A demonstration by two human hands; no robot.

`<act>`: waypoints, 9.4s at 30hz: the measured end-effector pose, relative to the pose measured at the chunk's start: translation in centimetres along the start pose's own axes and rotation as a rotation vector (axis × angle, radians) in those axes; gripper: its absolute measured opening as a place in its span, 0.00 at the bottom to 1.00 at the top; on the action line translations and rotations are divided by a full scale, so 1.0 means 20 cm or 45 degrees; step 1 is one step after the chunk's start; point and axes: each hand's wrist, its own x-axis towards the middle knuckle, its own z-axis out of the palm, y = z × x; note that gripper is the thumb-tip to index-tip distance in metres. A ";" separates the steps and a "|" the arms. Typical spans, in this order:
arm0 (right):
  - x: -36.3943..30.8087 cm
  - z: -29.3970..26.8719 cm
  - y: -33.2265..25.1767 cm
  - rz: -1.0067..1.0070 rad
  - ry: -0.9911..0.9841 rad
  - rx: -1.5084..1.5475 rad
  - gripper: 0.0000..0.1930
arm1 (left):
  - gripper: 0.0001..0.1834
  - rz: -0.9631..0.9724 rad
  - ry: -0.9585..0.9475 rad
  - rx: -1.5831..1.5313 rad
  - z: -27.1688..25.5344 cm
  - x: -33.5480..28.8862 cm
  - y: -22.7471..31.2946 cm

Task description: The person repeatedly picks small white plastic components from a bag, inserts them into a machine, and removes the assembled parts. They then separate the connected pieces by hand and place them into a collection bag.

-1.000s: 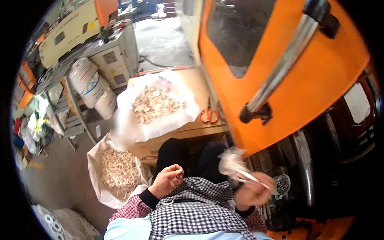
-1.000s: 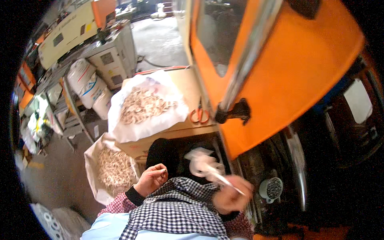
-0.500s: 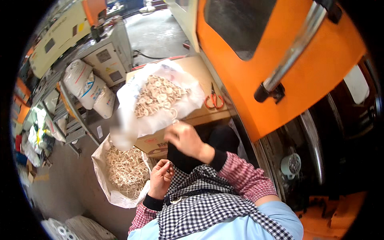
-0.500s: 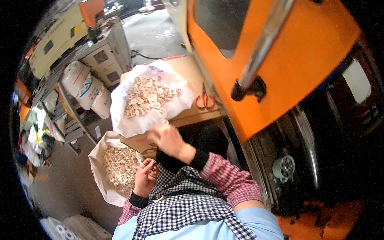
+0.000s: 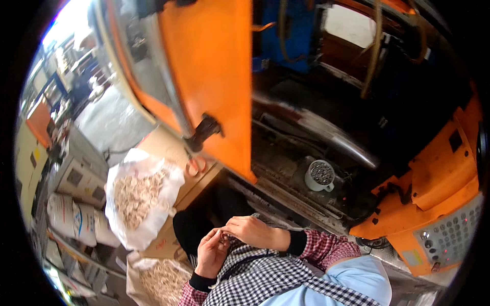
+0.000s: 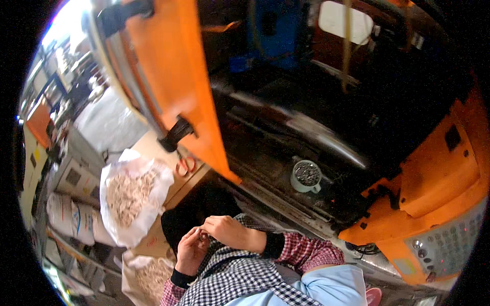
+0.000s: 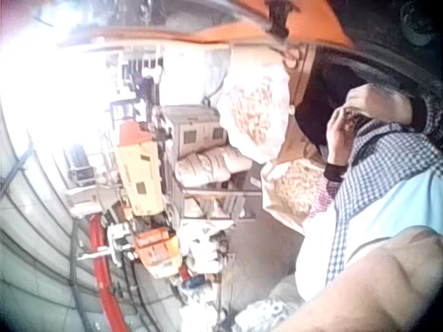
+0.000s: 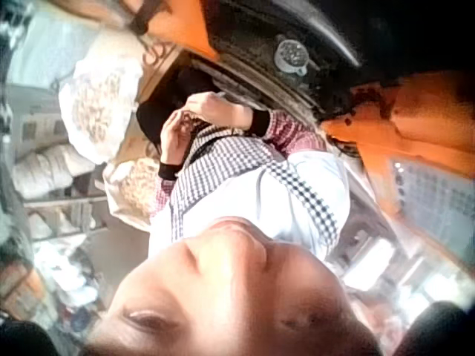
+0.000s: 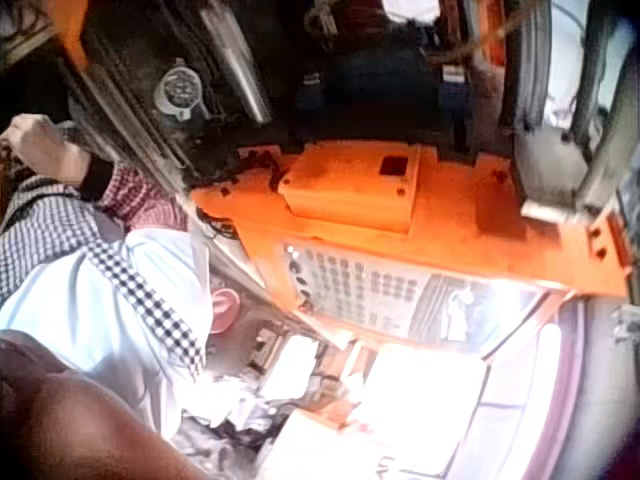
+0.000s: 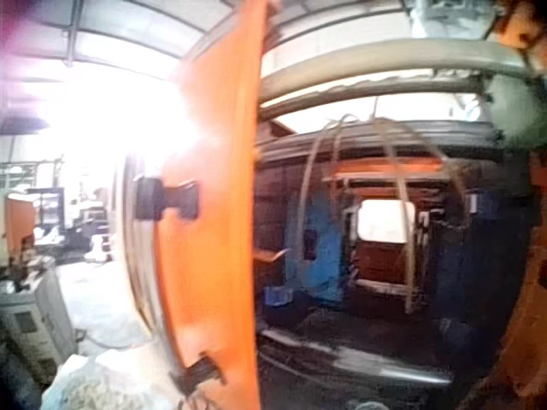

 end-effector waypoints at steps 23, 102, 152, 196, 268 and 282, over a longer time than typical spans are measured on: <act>0.63 -1.97 1.76 1.103 1.807 -0.173 0.11 | 0.14 -0.224 -0.373 0.795 0.63 0.38 0.05; 0.75 -2.14 1.74 0.774 1.694 -0.825 0.11 | 0.17 -0.193 -0.447 0.498 0.78 0.67 -0.06; 0.89 -2.17 1.57 0.589 1.998 -0.795 0.10 | 0.18 0.059 -0.340 0.788 0.77 0.65 -0.09; 0.16 -0.99 0.15 0.351 0.080 0.070 0.11 | 0.27 0.031 -0.285 0.686 0.88 0.48 0.00; 0.82 -1.55 0.62 0.056 1.781 -0.682 0.12 | 0.10 1.119 -0.213 0.936 0.79 0.55 0.72; -0.19 0.26 0.18 -0.072 -0.100 -0.130 0.10 | 0.05 0.799 -1.147 1.494 1.04 0.19 0.21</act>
